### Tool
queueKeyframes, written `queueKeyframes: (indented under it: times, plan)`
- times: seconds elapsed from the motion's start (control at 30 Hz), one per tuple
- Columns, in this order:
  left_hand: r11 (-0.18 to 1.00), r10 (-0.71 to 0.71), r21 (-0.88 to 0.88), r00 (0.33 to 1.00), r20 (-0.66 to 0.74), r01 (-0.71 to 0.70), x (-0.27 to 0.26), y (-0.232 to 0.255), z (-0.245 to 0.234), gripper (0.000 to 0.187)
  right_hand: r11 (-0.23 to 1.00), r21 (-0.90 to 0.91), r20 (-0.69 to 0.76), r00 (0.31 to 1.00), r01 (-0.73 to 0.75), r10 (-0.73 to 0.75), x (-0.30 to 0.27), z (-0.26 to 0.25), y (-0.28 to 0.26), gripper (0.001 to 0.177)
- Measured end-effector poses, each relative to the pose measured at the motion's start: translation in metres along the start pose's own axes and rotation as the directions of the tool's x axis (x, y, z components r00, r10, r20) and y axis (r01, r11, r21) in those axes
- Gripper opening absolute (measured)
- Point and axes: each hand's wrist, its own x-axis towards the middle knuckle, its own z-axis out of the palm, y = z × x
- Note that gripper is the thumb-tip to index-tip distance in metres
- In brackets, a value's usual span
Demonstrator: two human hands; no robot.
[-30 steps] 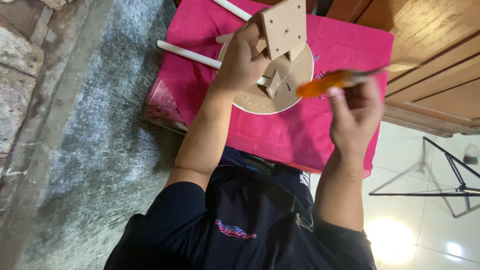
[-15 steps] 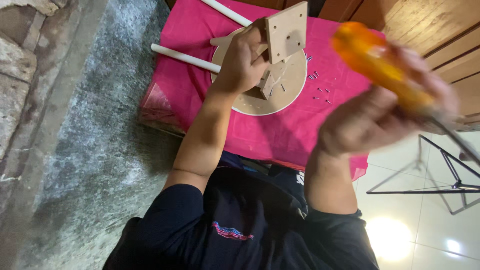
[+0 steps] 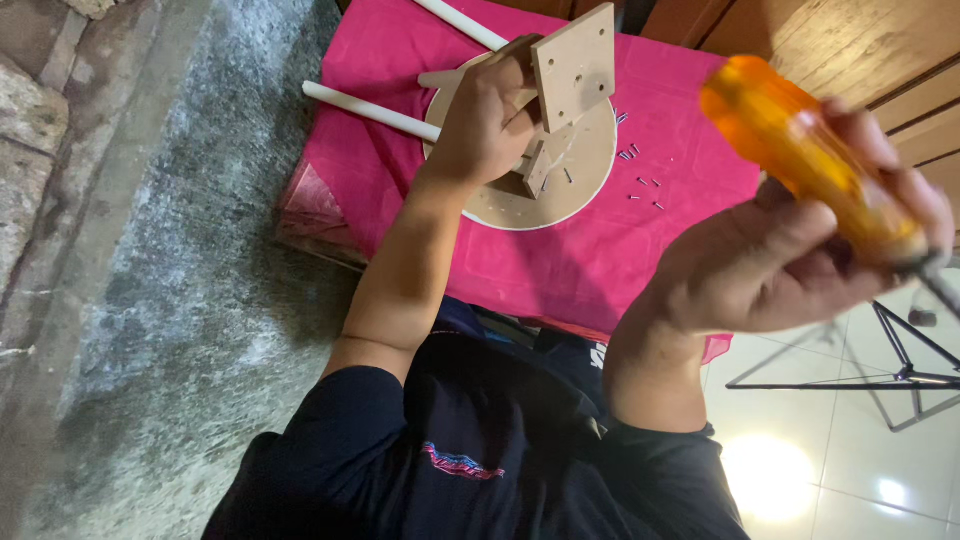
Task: The person assembles a small wooden stool by inserting white cylindrical legs into a triangular wooden base and securing them with screws using a screwdriver. The person repeatedly aligns the legs, inserts screws, and tightens them to attach the legs to the base.
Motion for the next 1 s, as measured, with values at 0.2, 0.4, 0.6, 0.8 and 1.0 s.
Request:
queueKeyframes:
  times: [0.2, 0.4, 0.6, 0.8, 1.0]
  plan:
    - [0.991, -0.002, -0.13, 1.0, 0.019, 0.004, 0.002, 0.012, -0.003, 0.03, 0.97, -0.149, 0.188, 0.958, -0.192, 0.218, -0.019, 0.016, 0.008, 0.029]
    - [0.991, 0.132, -0.004, 0.991, -0.036, -0.132, 0.007, 0.015, -0.002, 0.029, 0.996, 0.035, -0.01, 0.996, -0.086, 0.087, 0.002, 0.006, -0.01, 0.03]
    - [0.993, 0.117, 0.013, 0.992, 0.051, -0.118, 0.007, 0.019, 0.0, 0.022, 0.988, -0.065, 0.061, 0.988, -0.137, 0.141, -0.008, 0.02, -0.006, 0.028]
    - [0.995, 0.062, -0.081, 0.998, 0.018, -0.06, 0.006, 0.023, -0.004, 0.024, 0.966, -0.118, 0.126, 0.961, -0.232, 0.247, -0.007, 0.011, 0.001, 0.027]
    - [0.983, 0.157, 0.101, 0.987, -0.02, -0.154, 0.011, 0.016, -0.003, 0.029, 0.997, 0.071, -0.184, 0.983, 0.006, 0.007, 0.009, 0.009, -0.022, 0.032]
